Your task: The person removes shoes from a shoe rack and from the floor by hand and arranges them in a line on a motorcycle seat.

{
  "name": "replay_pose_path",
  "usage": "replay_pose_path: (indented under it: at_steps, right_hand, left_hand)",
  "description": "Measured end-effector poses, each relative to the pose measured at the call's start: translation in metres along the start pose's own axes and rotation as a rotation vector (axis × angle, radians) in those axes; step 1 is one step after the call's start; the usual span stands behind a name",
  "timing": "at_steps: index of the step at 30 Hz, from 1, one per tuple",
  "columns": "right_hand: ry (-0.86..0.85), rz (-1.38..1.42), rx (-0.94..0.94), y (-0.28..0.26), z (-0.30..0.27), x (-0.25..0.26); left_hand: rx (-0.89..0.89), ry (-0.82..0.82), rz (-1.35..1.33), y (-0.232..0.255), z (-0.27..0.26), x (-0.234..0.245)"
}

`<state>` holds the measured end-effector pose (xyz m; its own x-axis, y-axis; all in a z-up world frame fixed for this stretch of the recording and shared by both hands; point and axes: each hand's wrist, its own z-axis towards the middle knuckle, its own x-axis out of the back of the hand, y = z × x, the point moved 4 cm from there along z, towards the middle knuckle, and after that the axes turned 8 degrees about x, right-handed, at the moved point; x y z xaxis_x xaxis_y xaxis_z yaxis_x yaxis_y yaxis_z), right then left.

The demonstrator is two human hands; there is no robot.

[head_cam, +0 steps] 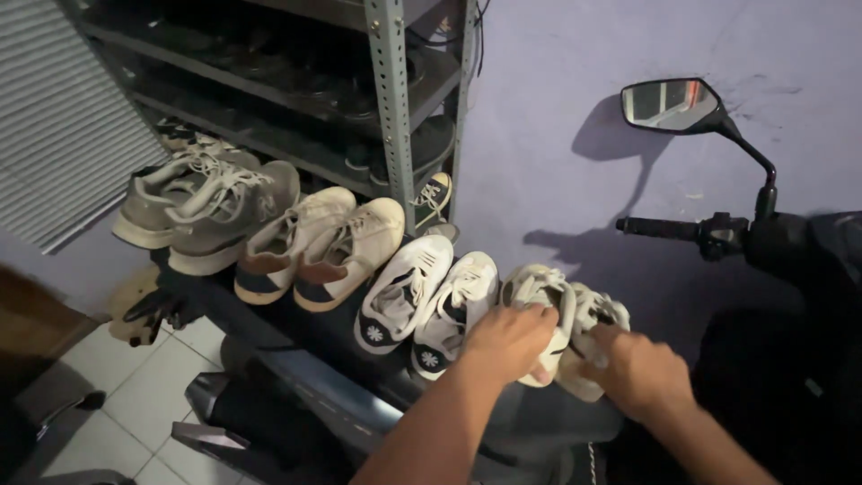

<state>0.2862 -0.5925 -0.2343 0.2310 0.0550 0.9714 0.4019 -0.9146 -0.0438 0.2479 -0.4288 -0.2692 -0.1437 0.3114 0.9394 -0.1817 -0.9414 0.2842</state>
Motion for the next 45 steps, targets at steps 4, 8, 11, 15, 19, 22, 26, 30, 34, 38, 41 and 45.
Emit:
replay_pose_path:
  at_steps: [4, 8, 11, 15, 19, 22, 26, 30, 34, 38, 41, 45]
  right_hand:
    - [-0.005, 0.043, 0.02, -0.004, 0.005, -0.013]
    - [-0.083, -0.043, 0.058, -0.007, 0.01, -0.012]
    - [-0.156, -0.085, 0.079, -0.015, 0.009, -0.007]
    - [-0.174, -0.115, 0.102, -0.019, 0.007, -0.004]
    - [-0.203, -0.095, 0.074, -0.012, 0.01, -0.016]
    - [-0.203, 0.092, 0.008, 0.003, 0.018, -0.033]
    - [-0.222, 0.13, 0.054, 0.024, 0.023, -0.046]
    - [-0.264, 0.068, 0.096, 0.02, 0.013, -0.053]
    - [-0.283, -0.009, 0.069, 0.009, 0.007, -0.063]
    - [-0.237, 0.128, 0.033, 0.014, 0.019, -0.074]
    - [-0.266, 0.132, 0.094, 0.021, 0.026, -0.077]
    - [-0.293, 0.142, 0.118, 0.017, 0.019, -0.072]
  left_hand:
    - [0.035, -0.106, 0.012, -0.015, -0.01, -0.005]
    - [0.02, -0.266, 0.068, -0.013, -0.015, -0.021]
    - [0.013, -0.392, 0.123, -0.005, -0.027, -0.044]
    - [0.134, -0.499, 0.122, -0.004, -0.027, -0.056]
    - [0.242, -0.582, 0.029, -0.008, -0.017, -0.046]
    - [0.264, -0.608, 0.062, -0.003, -0.014, -0.039]
    - [0.275, -0.701, 0.086, -0.003, -0.012, -0.035]
    - [0.241, -0.694, 0.106, -0.006, -0.024, -0.044]
    - [0.19, -0.514, 0.099, -0.001, -0.021, -0.048]
    - [0.216, -0.467, 0.146, 0.002, -0.017, -0.04]
    - [0.285, -0.549, 0.136, 0.0, -0.016, -0.03]
    - [0.285, -0.596, 0.125, 0.003, -0.019, -0.027]
